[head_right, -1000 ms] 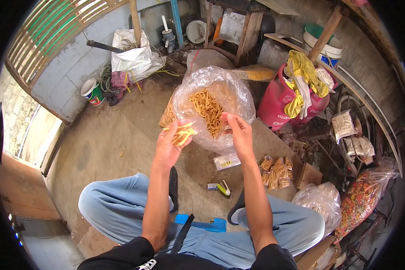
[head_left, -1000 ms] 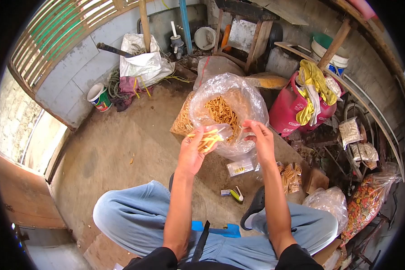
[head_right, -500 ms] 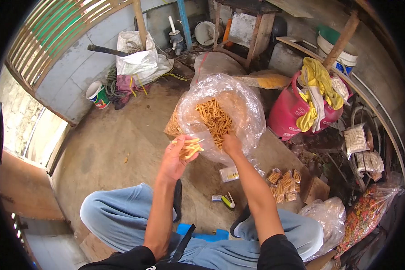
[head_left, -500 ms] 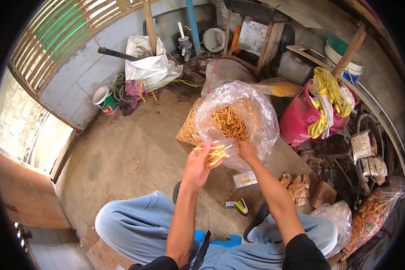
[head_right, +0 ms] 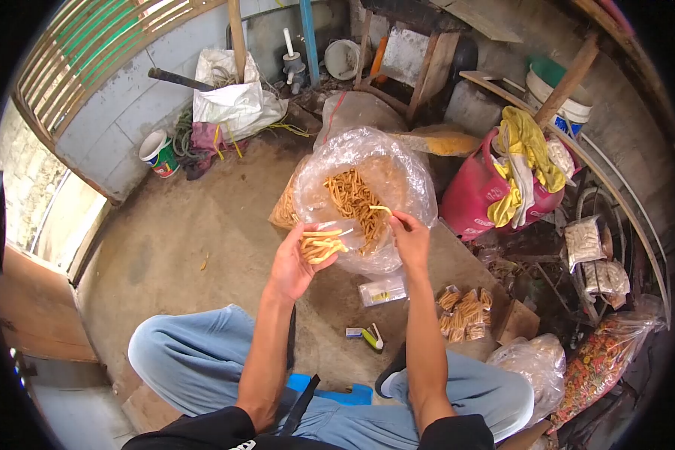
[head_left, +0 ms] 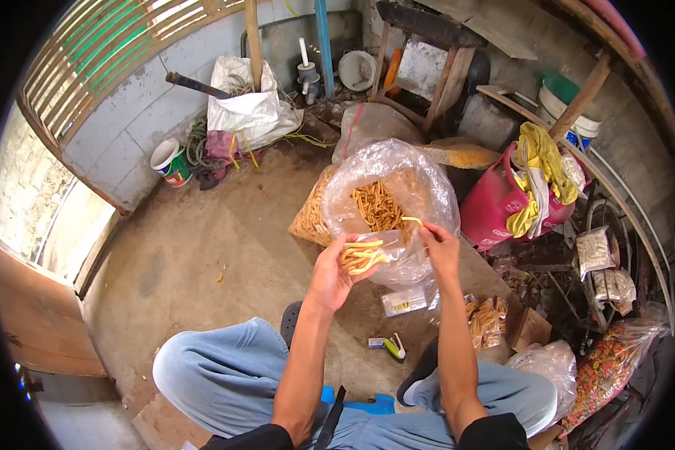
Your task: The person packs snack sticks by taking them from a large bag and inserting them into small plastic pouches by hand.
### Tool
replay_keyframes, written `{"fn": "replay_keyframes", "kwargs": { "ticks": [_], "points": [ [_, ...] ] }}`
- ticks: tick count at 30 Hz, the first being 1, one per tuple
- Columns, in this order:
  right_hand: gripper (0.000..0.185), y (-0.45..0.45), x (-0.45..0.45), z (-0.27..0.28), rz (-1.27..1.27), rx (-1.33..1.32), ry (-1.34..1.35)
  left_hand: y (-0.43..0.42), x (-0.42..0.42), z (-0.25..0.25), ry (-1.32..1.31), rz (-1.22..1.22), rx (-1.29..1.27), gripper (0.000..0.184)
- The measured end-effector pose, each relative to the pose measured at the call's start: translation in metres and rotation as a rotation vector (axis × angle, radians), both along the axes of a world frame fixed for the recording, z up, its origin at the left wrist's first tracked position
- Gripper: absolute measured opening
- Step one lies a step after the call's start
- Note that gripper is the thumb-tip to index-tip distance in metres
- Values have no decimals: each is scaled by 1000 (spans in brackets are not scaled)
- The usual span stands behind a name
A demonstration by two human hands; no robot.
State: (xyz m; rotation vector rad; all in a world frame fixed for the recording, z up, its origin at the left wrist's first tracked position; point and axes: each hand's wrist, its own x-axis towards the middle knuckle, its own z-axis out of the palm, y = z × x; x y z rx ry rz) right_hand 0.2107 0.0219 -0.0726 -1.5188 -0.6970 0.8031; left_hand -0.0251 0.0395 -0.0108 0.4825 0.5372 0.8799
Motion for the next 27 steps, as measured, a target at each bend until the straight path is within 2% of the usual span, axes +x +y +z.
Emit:
{"fn": "replay_keyframes", "kwargs": {
  "ticks": [5, 10, 15, 17, 19, 21, 22, 24, 25, 27],
  "points": [
    [18, -53, -12, 104, 93, 66, -38, -6, 1, 7, -28, -7, 43, 34],
    [13, -77, -25, 139, 212, 67, -213, -15, 6, 22, -43, -29, 75, 36],
    [12, -79, -56, 137, 178, 127, -173, -27, 14, 24, -17, -61, 157, 38],
    [10, -77, -64, 129, 201, 224, -30, -34, 18, 25, -17, -64, 169, 39],
    [9, -78, -66, 124, 229, 181, -9, -39, 19, 25, 1, -58, 182, 40],
    [13, -79, -70, 128, 225, -32, -167, -40, 18, 23, 22, -47, 181, 41],
    [13, -80, -70, 130, 227, -31, -166, -41, 17, 23, 44, -32, 180, 42],
    [17, -82, -70, 133, 388, 145, -196, -39, 13, 24, 48, -33, 176, 42],
    [17, -82, -70, 132, 388, 143, -193, -39, 12, 25, 51, -38, 171, 41],
    [17, -81, -70, 129, 355, 90, -378, -39, 11, 24, 36, -37, 156, 41]
  ]
}}
